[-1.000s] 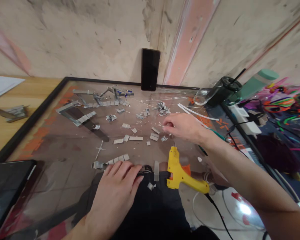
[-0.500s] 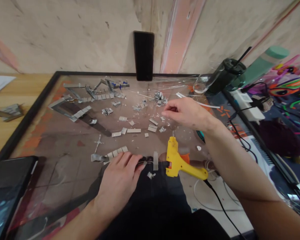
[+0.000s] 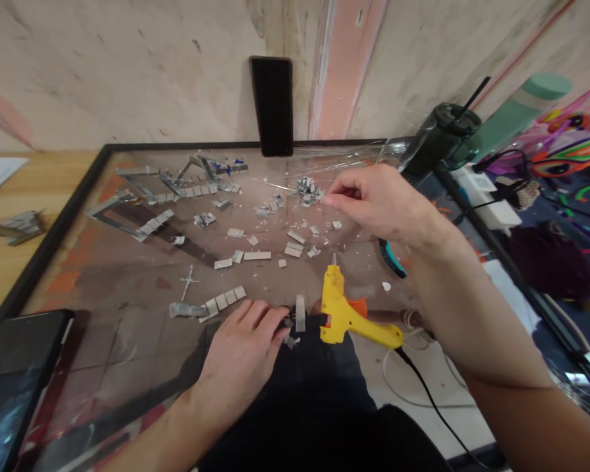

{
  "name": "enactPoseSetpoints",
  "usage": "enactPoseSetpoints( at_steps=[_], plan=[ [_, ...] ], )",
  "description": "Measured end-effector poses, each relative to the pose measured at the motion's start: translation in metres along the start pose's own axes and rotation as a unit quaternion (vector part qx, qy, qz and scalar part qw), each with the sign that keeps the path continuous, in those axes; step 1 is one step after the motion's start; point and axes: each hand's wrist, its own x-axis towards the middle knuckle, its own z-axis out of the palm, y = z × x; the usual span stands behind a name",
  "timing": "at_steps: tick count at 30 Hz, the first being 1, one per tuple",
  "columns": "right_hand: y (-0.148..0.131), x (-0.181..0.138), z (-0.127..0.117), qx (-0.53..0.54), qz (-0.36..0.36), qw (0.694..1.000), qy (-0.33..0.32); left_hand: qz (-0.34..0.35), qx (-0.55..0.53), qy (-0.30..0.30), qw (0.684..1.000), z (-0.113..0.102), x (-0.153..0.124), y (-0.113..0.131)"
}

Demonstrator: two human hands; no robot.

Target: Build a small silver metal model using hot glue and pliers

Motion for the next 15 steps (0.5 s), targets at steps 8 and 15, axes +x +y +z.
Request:
enactPoseSetpoints(
  at_steps=[8, 15],
  plan=[
    [0.0, -0.003, -0.008, -0.014, 0.006, 1.0, 0.026, -0.033, 0.03, 0.015, 0.999, 0.002, 0.02, 0.001],
    [-0.002, -0.005, -0.011, -0.035, -0.004, 0.999, 0.011, -0.044, -0.017, 0.084, 0.995, -0.001, 0.015, 0.0]
  ],
)
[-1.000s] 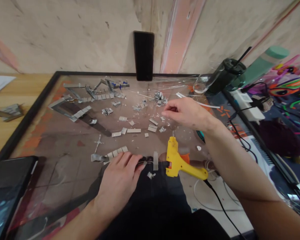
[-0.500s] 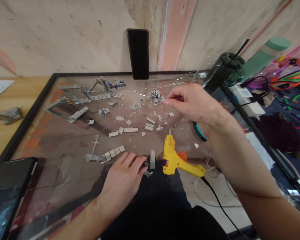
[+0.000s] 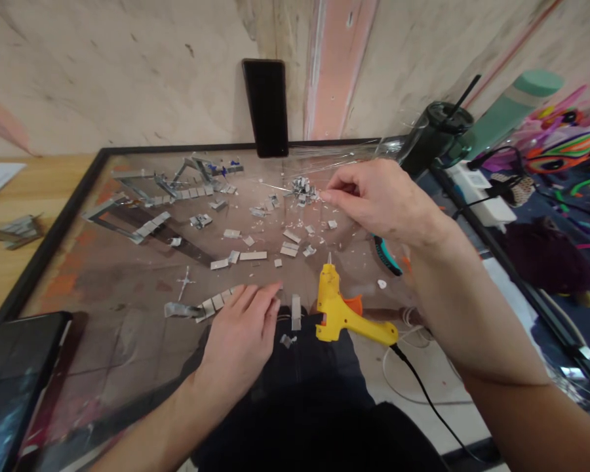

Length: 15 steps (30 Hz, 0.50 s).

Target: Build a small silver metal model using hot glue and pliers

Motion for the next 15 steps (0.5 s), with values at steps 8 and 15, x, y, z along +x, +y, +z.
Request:
enactPoseSetpoints(
  at_steps=[8, 15],
  plan=[
    [-0.007, -0.005, -0.003, 0.014, 0.0, 1.0, -0.013, 0.043, 0.002, -0.129, 0.991, -0.005, -0.026, 0.009],
    [-0.01, -0.006, -0.004, 0.011, -0.002, 1.0, -0.019, 0.014, -0.014, -0.089, 0.996, -0.003, -0.025, 0.006]
  ],
)
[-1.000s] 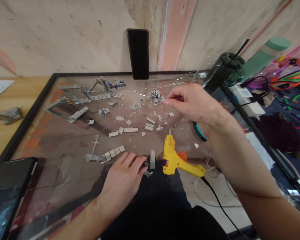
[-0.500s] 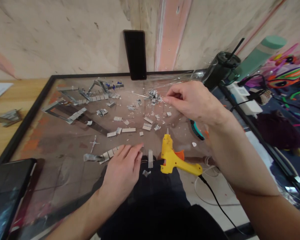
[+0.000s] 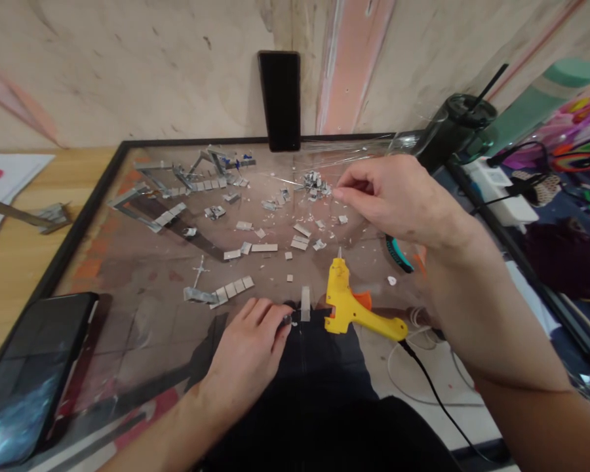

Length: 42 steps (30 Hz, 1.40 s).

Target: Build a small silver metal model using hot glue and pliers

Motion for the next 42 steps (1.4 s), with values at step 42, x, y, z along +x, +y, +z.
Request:
enactPoseSetpoints(
  at_steps=[42],
  plan=[
    [-0.013, -0.008, 0.024, 0.014, -0.064, 0.998, -0.019, -0.323, -0.079, 0.094, 0.938, -0.048, -0.028, -0.082]
  ],
)
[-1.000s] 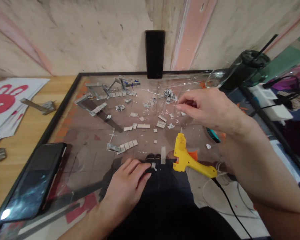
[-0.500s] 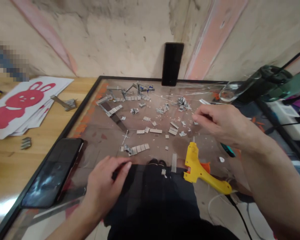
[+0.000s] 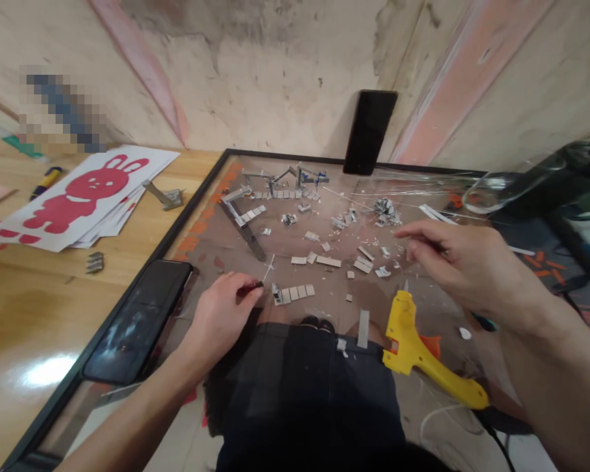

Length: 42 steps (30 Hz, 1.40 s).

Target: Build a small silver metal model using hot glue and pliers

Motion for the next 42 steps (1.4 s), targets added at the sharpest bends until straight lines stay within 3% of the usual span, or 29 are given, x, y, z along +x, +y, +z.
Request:
enactPoseSetpoints(
  at_steps=[2, 3, 6, 8, 10, 14, 18, 24, 30, 35, 42],
  plan=[
    [0.0, 0.001, 0.001, 0.004, -0.008, 1.0, 0.006, -0.061, -0.176, -0.026, 0.982, -0.005, -0.005, -0.001],
    [0.0, 0.001, 0.002, 0.005, -0.018, 1.0, 0.005, -0.092, -0.272, -0.046, 0.957, -0.008, -0.008, -0.002],
    [0.001, 0.001, 0.004, 0.007, -0.054, 0.999, 0.004, -0.171, -0.499, -0.108, 0.843, -0.014, -0.018, 0.0],
    [0.002, 0.001, 0.005, 0.012, -0.074, 0.997, -0.01, -0.202, -0.582, -0.147, 0.774, -0.016, -0.026, 0.003],
    [0.001, 0.0, 0.005, 0.02, -0.083, 0.996, -0.026, -0.212, -0.632, -0.176, 0.725, -0.017, -0.032, 0.008],
    [-0.005, -0.002, 0.004, 0.037, -0.076, 0.996, -0.033, -0.21, -0.672, -0.235, 0.671, -0.016, -0.042, 0.019],
    [-0.014, -0.007, 0.004, 0.056, -0.126, 0.989, -0.052, -0.193, -0.679, -0.285, 0.649, -0.012, -0.045, 0.031],
    [-0.042, -0.021, 0.005, 0.082, -0.167, 0.973, -0.138, -0.178, -0.691, -0.339, 0.613, 0.0, -0.047, 0.049],
    [-0.071, -0.033, 0.003, 0.202, -0.195, 0.936, -0.215, -0.177, -0.683, -0.39, 0.592, 0.015, -0.051, 0.064],
    [-0.073, -0.032, 0.005, 0.228, -0.193, 0.922, -0.246, -0.178, -0.68, -0.359, 0.614, 0.02, -0.05, 0.071],
    [-0.068, -0.035, 0.004, 0.11, -0.187, 0.937, -0.273, -0.142, -0.631, -0.338, 0.684, 0.021, -0.044, 0.07]
  ],
)
